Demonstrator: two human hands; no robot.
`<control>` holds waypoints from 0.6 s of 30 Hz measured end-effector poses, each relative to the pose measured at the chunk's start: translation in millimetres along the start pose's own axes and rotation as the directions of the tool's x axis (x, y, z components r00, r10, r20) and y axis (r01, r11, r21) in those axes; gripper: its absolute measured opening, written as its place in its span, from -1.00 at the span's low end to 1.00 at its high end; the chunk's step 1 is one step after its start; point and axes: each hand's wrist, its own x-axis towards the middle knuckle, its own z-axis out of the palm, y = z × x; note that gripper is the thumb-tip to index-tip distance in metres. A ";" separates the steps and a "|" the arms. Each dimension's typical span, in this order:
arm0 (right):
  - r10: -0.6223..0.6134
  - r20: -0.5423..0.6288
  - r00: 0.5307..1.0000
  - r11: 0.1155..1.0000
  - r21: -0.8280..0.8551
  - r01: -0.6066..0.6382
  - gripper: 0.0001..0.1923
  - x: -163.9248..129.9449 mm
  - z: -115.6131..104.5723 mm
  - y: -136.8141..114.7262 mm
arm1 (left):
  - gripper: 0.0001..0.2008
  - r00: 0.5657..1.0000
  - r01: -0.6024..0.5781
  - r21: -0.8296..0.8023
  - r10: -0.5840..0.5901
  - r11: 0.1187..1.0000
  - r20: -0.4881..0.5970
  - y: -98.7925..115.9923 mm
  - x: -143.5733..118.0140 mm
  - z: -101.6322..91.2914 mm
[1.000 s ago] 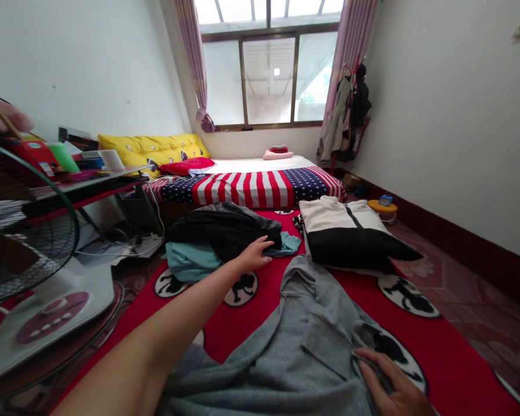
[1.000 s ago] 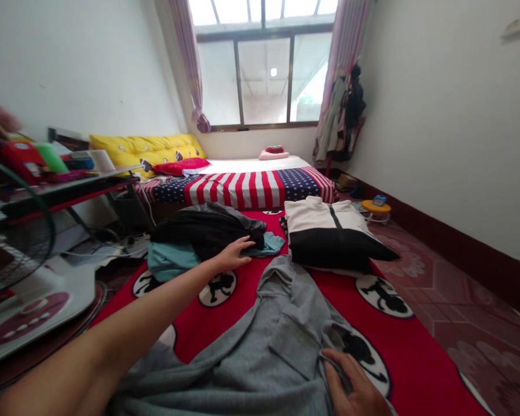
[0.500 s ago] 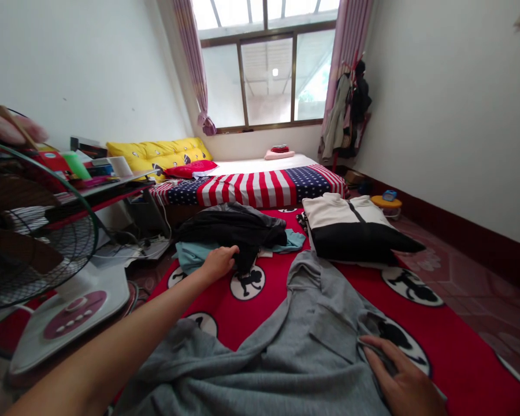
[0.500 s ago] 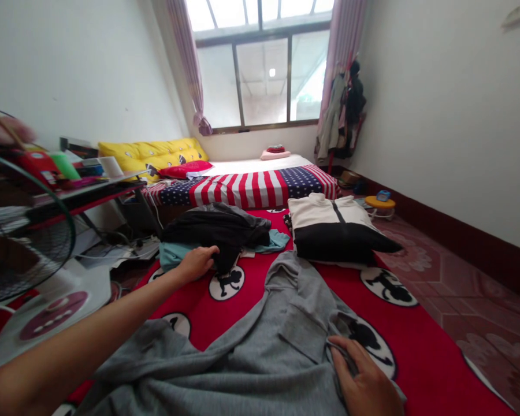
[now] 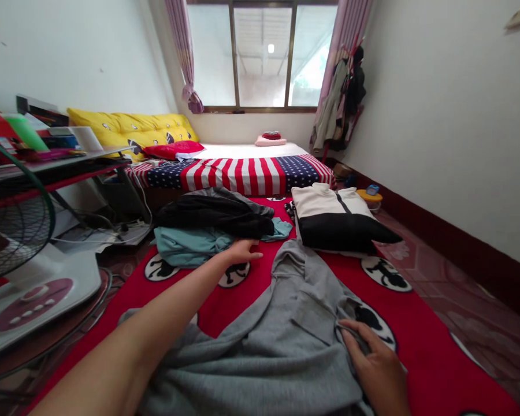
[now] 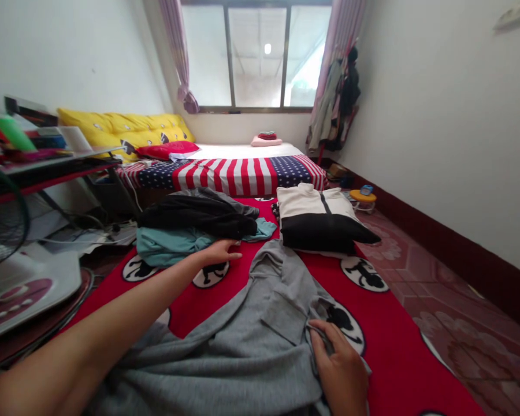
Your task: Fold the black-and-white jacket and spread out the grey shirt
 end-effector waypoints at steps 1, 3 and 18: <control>-0.003 0.000 1.000 1.000 0.004 0.003 -0.66 0.2 0.2 -0.2 | -0.45 0.998 -0.021 -0.033 0.023 0.999 0.054 2.1 -13.8 2.4; -0.009 0.001 1.000 1.000 0.007 0.009 -0.67 0.2 0.4 0.0 | -0.50 0.990 -0.048 -0.089 0.059 0.995 0.127 8.9 -47.0 1.4; -0.436 0.048 0.899 0.865 -0.252 0.434 -0.43 17.5 10.0 -38.9 | -0.59 0.992 0.123 0.260 -0.119 0.958 -0.032 34.0 -265.5 -13.9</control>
